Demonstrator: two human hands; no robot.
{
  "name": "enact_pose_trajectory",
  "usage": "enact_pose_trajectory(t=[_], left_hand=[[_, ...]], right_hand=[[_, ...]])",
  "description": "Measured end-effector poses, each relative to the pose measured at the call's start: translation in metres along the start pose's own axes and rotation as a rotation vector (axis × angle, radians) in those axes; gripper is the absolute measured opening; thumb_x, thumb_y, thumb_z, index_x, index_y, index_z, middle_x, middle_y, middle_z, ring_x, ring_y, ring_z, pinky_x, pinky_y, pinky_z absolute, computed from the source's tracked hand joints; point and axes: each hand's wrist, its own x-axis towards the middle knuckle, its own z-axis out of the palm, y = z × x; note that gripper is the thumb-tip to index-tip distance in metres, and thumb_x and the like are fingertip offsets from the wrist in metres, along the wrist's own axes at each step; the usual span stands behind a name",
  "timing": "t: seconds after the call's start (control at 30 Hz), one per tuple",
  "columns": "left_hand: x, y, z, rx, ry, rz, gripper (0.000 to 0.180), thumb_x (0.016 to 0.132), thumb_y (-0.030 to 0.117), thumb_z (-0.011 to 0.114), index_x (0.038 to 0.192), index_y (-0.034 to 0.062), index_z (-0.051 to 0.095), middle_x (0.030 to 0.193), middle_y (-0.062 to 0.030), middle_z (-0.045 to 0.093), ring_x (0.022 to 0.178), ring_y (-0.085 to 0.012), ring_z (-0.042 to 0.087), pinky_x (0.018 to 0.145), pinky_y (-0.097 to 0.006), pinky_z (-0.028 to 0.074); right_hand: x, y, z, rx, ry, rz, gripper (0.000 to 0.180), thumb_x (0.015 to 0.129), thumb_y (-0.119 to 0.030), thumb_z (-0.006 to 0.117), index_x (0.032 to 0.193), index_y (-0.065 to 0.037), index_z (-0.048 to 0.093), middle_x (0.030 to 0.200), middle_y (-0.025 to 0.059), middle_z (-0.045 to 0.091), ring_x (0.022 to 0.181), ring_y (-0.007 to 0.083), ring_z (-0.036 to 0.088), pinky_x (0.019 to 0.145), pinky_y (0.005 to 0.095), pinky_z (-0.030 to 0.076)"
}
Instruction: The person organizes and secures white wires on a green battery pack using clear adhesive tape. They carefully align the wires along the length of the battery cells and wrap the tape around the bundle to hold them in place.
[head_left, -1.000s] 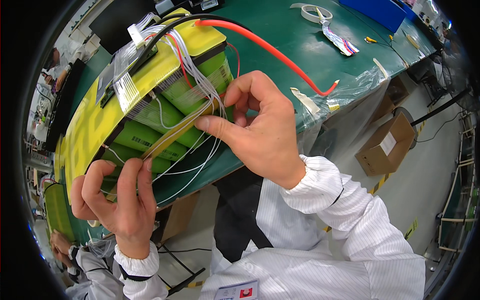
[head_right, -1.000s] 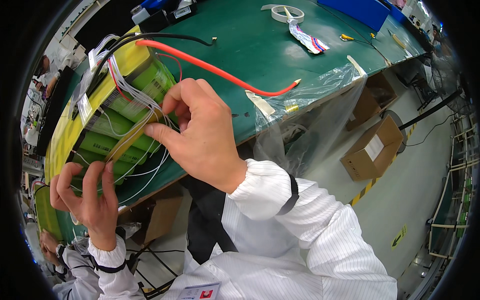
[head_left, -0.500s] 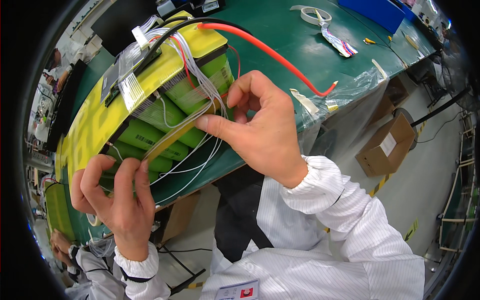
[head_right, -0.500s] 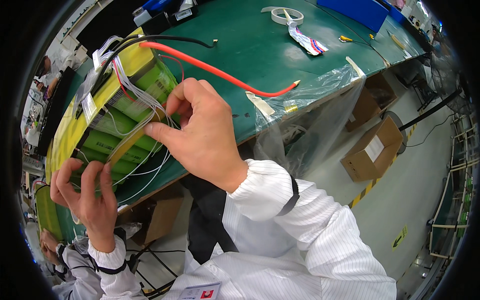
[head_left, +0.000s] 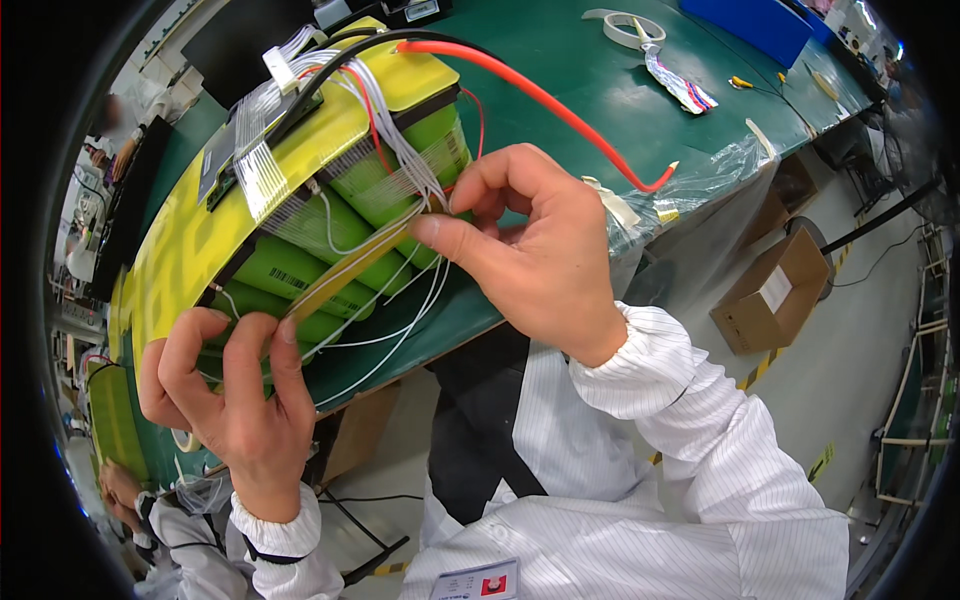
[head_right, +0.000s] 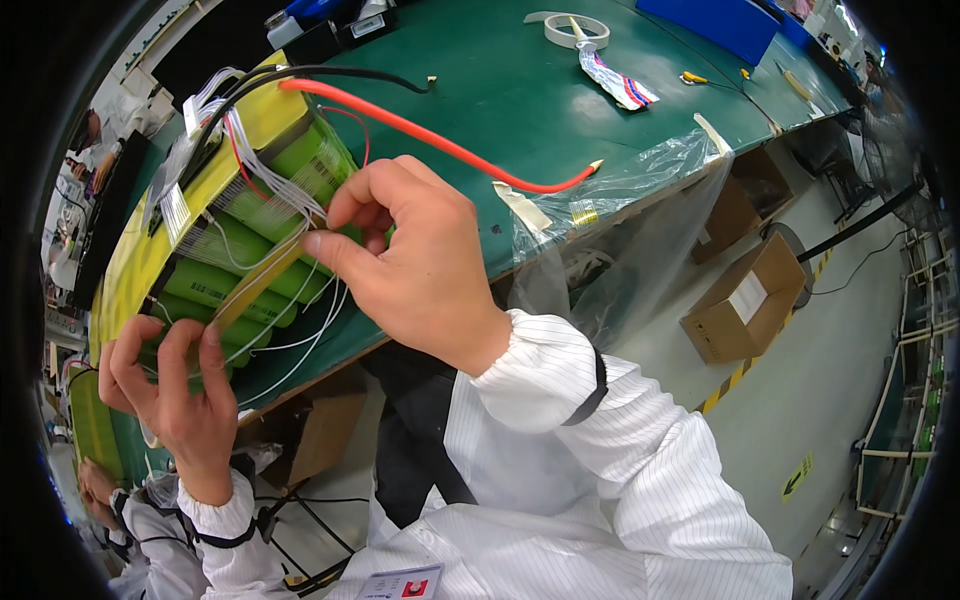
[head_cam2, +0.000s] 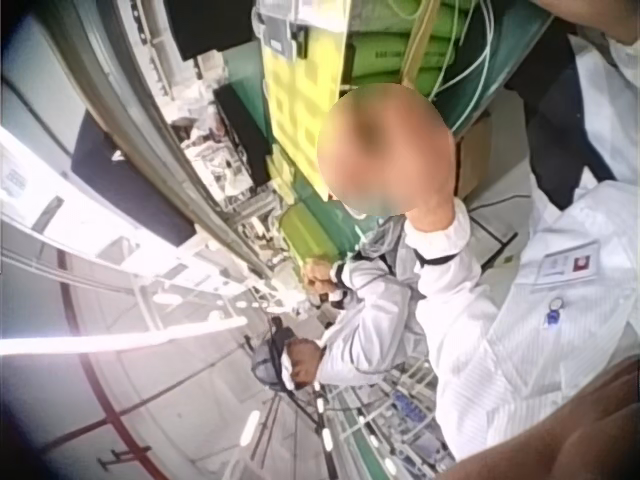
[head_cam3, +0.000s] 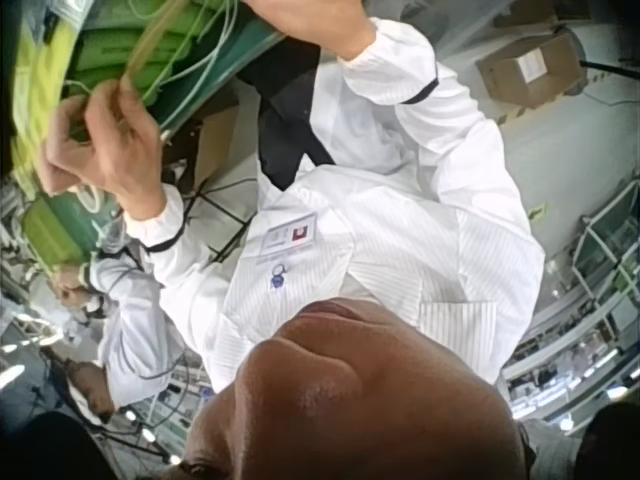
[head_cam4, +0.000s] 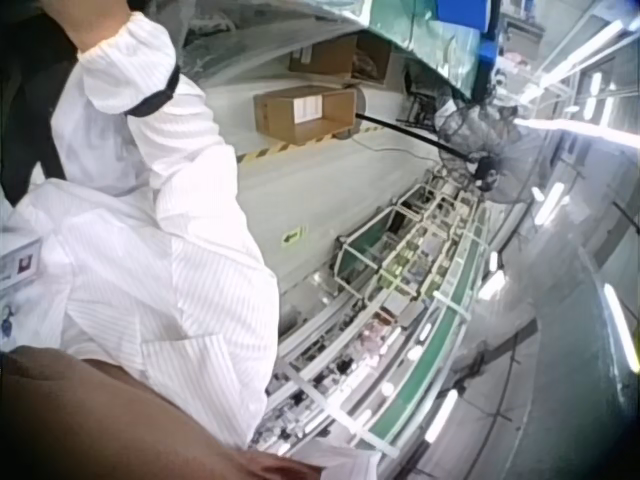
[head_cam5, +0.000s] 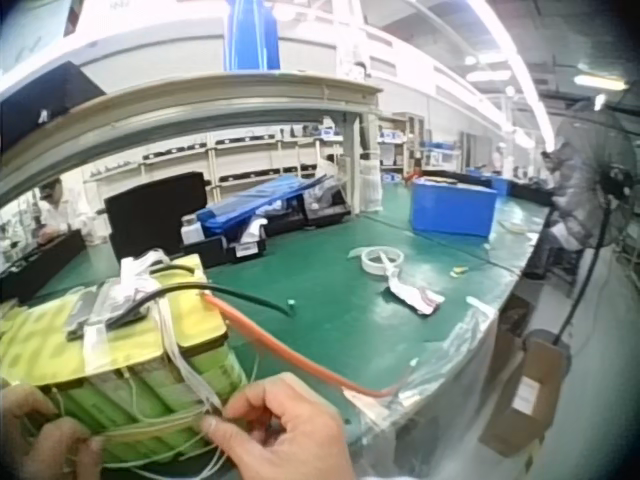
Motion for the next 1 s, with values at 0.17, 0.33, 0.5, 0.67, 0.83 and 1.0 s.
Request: enact_pose_trajectory(t=[0.17, 0.33, 0.5, 0.67, 0.83, 1.0], left_hand=[[0.0, 0.001, 0.0, 0.002, 0.002, -0.01, 0.014, 0.085, 0.014, 0.079, 0.092, 0.0058, 0.071, 0.117, -0.0074, 0.056, 0.115, -0.0323, 0.043, 0.097, -0.042, 0.035], [0.0, 0.001, 0.001, 0.013, 0.016, -0.021, 0.012, 0.088, 0.015, 0.076, 0.092, 0.0056, 0.07, 0.116, -0.0073, 0.056, 0.114, -0.0322, 0.044, 0.097, -0.041, 0.035], [0.0, 0.001, 0.001, -0.001, 0.01, -0.016, 0.012, 0.089, 0.015, 0.076, 0.092, 0.0049, 0.069, 0.116, -0.0075, 0.056, 0.114, -0.0323, 0.043, 0.096, -0.042, 0.036], [0.001, -0.001, -0.001, -0.012, -0.004, 0.004, 0.013, 0.089, 0.014, 0.075, 0.092, 0.0041, 0.069, 0.117, -0.0083, 0.056, 0.114, -0.0325, 0.043, 0.096, -0.042, 0.036], [0.0, -0.001, -0.001, -0.02, 0.012, -0.002, 0.013, 0.084, 0.011, 0.079, 0.092, 0.0048, 0.07, 0.118, -0.0083, 0.057, 0.114, -0.0324, 0.044, 0.096, -0.042, 0.036], [0.0, 0.001, 0.002, -0.037, 0.047, -0.009, 0.019, 0.076, 0.01, 0.085, 0.089, 0.0065, 0.072, 0.118, -0.0083, 0.056, 0.114, -0.0322, 0.044, 0.095, -0.042, 0.037]], right_hand=[[-0.001, 0.003, 0.0, -0.078, -0.01, -0.05, 0.023, 0.08, -0.005, 0.083, 0.09, 0.0, 0.063, 0.09, 0.0021, 0.059, 0.07, 0.0066, 0.057, 0.057, 0.0209, 0.05], [-0.004, 0.008, 0.007, -0.081, 0.07, -0.16, 0.018, 0.08, -0.001, 0.079, 0.089, -0.001, 0.064, 0.085, 0.006, 0.058, 0.062, 0.0128, 0.056, 0.054, 0.0267, 0.048], [-0.004, 0.01, 0.007, -0.126, 0.088, -0.225, 0.018, 0.081, -0.001, 0.078, 0.089, -0.001, 0.062, 0.084, 0.0074, 0.058, 0.062, 0.0154, 0.057, 0.053, 0.0284, 0.047], [-0.003, 0.011, 0.007, -0.16, 0.086, -0.264, 0.017, 0.084, -0.002, 0.078, 0.089, -0.001, 0.062, 0.084, 0.0053, 0.059, 0.068, 0.0121, 0.059, 0.051, 0.0253, 0.049], [-0.004, 0.008, 0.008, -0.206, 0.088, -0.277, 0.017, 0.084, -0.001, 0.076, 0.09, -0.001, 0.06, 0.085, 0.0081, 0.057, 0.063, 0.0178, 0.058, 0.054, 0.0308, 0.047], [-0.005, 0.011, 0.008, -0.213, 0.112, -0.275, 0.02, 0.086, -0.006, 0.078, 0.09, -0.002, 0.059, 0.084, 0.0045, 0.059, 0.069, 0.0104, 0.06, 0.048, 0.0235, 0.046]])
